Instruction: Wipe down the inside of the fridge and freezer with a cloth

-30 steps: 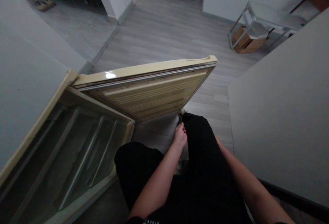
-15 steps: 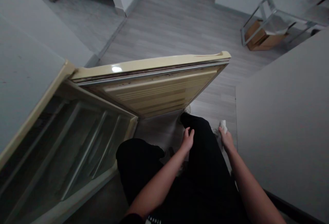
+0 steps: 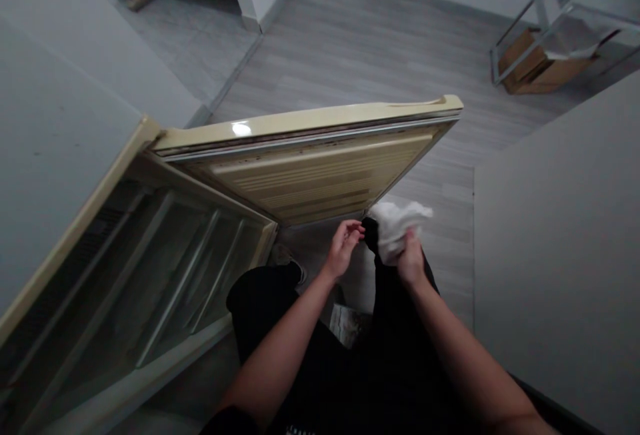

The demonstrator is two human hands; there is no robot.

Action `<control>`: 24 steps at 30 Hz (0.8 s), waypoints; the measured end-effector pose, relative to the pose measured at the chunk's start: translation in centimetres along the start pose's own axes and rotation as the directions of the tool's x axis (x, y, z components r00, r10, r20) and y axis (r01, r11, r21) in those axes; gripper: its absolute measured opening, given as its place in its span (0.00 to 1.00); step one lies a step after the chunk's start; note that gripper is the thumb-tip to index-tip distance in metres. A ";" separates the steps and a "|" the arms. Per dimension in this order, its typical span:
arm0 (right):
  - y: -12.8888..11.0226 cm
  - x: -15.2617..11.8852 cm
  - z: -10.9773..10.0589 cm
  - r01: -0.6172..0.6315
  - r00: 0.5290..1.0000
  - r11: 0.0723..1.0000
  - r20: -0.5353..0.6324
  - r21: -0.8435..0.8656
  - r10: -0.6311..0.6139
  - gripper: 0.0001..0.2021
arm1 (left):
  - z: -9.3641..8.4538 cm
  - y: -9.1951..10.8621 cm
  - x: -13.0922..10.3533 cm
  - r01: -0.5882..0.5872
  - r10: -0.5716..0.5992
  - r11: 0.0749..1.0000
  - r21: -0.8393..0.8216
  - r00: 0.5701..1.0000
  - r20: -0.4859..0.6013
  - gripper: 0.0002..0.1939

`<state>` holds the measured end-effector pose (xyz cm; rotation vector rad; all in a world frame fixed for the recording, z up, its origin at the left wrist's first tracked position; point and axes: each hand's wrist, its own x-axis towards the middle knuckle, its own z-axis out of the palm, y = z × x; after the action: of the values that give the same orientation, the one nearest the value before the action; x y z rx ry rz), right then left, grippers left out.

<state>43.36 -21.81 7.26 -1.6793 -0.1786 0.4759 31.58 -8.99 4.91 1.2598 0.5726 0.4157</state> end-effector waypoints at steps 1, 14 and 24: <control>1.0 -0.2 2.0 -0.053 0.993 0.998 0.107 0.018 0.051 0.34 | -0.4 0.5 0.5 -0.063 0.063 0.998 0.017 0.998 0.011 0.26; 6.0 -2.3 7.4 -0.793 0.458 0.605 0.724 0.070 0.516 0.23 | -8.6 -1.3 1.6 0.388 -0.434 0.800 0.458 0.901 -0.006 0.47; 7.7 -2.3 6.7 -0.845 0.344 0.535 0.754 -0.012 0.560 0.20 | -10.4 -0.5 2.3 0.320 -0.393 0.774 0.546 0.919 0.018 0.11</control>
<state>37.38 -17.96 -0.41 -1.0013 0.1662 1.7467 27.02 0.21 1.95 1.6533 0.8336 -0.1719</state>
